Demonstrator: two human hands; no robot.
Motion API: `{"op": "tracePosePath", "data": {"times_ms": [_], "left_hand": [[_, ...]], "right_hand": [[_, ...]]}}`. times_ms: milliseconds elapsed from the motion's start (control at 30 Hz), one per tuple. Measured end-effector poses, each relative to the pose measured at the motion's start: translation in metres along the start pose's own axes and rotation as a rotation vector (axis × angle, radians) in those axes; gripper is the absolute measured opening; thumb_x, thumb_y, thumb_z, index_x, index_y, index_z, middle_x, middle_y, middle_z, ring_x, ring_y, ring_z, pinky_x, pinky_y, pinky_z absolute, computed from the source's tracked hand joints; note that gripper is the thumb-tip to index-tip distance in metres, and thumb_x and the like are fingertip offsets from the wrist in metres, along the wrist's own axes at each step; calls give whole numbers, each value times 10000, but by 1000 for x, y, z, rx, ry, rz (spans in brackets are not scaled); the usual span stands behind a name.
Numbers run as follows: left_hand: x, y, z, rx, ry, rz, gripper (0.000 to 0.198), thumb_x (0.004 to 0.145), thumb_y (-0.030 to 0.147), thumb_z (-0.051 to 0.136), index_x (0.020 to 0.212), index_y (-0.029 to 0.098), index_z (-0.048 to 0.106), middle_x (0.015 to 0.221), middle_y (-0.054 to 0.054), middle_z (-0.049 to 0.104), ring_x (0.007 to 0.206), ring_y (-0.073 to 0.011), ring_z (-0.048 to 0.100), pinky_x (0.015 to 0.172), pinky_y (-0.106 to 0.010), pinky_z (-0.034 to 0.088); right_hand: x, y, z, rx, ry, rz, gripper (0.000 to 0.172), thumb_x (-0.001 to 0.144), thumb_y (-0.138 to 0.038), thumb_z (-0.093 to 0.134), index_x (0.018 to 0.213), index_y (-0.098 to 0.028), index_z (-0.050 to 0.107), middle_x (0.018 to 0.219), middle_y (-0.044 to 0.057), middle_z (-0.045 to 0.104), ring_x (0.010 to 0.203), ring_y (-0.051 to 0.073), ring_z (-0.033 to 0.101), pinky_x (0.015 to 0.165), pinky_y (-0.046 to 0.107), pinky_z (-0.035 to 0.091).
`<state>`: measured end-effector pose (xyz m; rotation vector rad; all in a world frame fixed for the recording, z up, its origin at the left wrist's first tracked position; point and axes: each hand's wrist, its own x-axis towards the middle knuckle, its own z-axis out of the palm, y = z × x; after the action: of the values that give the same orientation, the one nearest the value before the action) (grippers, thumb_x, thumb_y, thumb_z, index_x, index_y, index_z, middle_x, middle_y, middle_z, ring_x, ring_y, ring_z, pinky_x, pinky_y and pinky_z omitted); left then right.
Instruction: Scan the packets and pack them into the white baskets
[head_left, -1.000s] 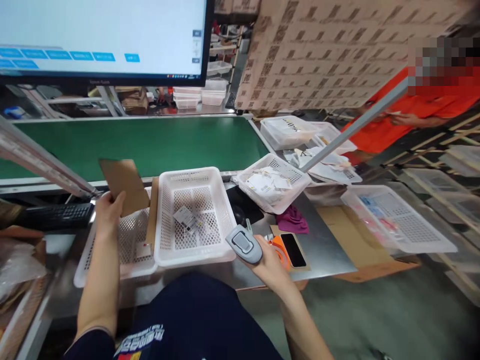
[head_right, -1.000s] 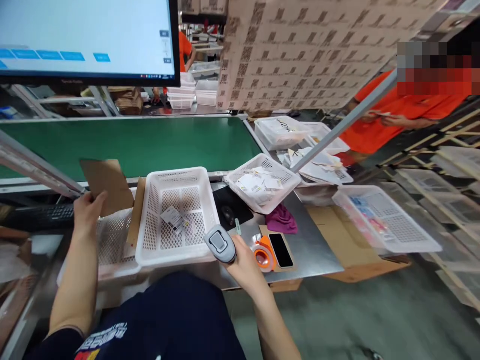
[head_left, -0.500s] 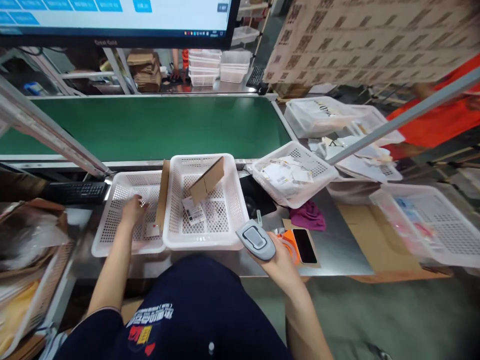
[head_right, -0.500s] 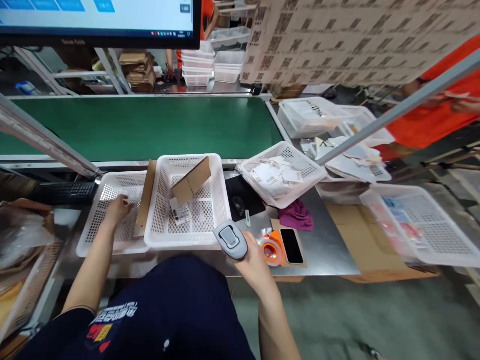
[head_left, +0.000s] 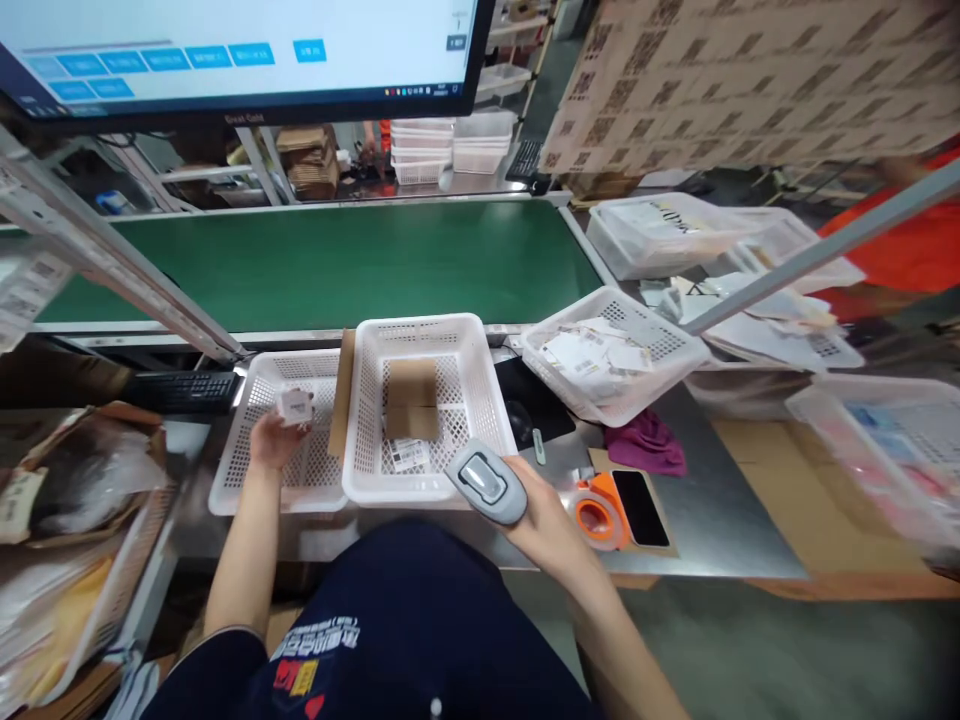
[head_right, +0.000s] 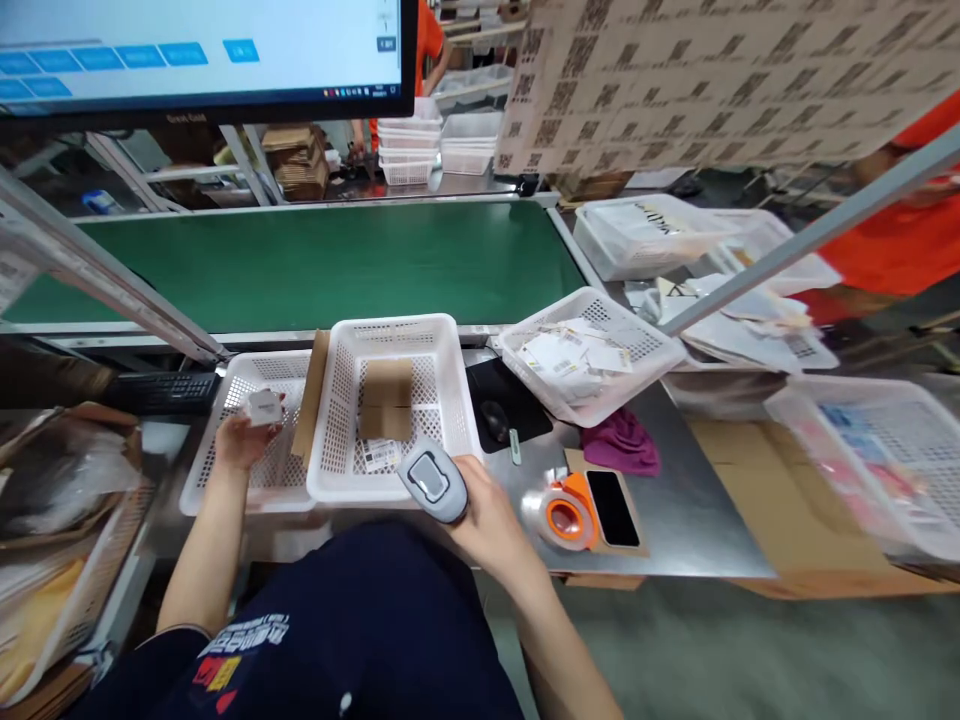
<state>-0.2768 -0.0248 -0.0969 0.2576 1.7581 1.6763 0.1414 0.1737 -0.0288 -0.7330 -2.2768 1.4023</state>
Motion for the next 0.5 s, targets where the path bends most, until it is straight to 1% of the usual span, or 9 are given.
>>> {"op": "tracePosePath", "data": {"times_ms": [33, 67, 100, 133, 200, 267, 367, 433, 500], "left_hand": [[-5, 17, 3, -103, -58, 58, 645, 711, 576, 613, 1254, 229, 596, 1397, -149, 681, 1183, -263, 667, 819, -328, 588], [-11, 32, 9, -209, -117, 106, 720, 732, 607, 623, 1350, 239, 601, 1507, -139, 643, 1260, -268, 652, 857, -329, 595], [-17, 45, 17, -305, -173, 137, 757, 771, 638, 640, 1416, 246, 601, 1551, -133, 626, 1284, -269, 650, 871, -331, 601], [-22, 56, 26, -381, -218, 152, 761, 821, 670, 654, 1449, 242, 607, 1544, -138, 637, 1265, -269, 666, 864, -333, 607], [-31, 72, 48, -452, -274, 135, 752, 887, 738, 684, 1438, 228, 644, 1450, -151, 699, 1174, -267, 714, 822, -333, 619], [-37, 79, 72, -430, -311, 100, 792, 855, 786, 750, 1400, 216, 677, 1370, -151, 739, 1110, -275, 744, 789, -335, 631], [-44, 77, 105, -365, -361, 89, 850, 784, 792, 832, 1381, 203, 697, 1306, -142, 764, 1067, -280, 758, 780, -337, 646], [-48, 74, 123, -335, -394, 95, 863, 791, 794, 827, 1403, 199, 691, 1287, -137, 772, 1061, -277, 754, 790, -334, 649], [-53, 70, 136, -312, -422, 64, 856, 825, 797, 787, 1432, 205, 676, 1292, -133, 773, 1092, -282, 749, 812, -334, 648]], "right_hand": [[4, -5, 1, -11, -22, -16, 320, 882, -267, 702, 1194, -196, 690, 1162, 104, 693, 1023, 258, 704, 885, 359, 558], [8, -11, 2, -29, -41, -36, 338, 873, -248, 685, 1206, -197, 683, 1184, 114, 691, 1037, 265, 702, 890, 367, 556], [13, -17, 3, -51, -59, -61, 362, 859, -222, 666, 1220, -200, 676, 1205, 121, 689, 1050, 272, 699, 894, 375, 554], [17, -25, 4, -74, -73, -89, 393, 842, -198, 653, 1235, -204, 669, 1224, 125, 686, 1059, 277, 695, 895, 381, 551], [27, -42, 8, -115, -100, -156, 457, 817, -164, 638, 1271, -217, 654, 1247, 125, 677, 1072, 282, 688, 884, 379, 546], [37, -59, 14, -154, -121, -226, 520, 808, -158, 637, 1324, -224, 639, 1231, 118, 671, 1058, 280, 685, 849, 366, 543], [51, -75, 20, -213, -143, -292, 572, 833, -185, 640, 1404, -205, 615, 1210, 119, 668, 1041, 290, 683, 836, 374, 550], [57, -77, 22, -238, -139, -301, 568, 854, -199, 640, 1421, -190, 609, 1213, 122, 668, 1039, 296, 679, 846, 383, 557], [57, -72, 20, -238, -115, -292, 561, 847, -188, 649, 1407, -192, 612, 1207, 113, 667, 1044, 292, 673, 853, 377, 555]]}}
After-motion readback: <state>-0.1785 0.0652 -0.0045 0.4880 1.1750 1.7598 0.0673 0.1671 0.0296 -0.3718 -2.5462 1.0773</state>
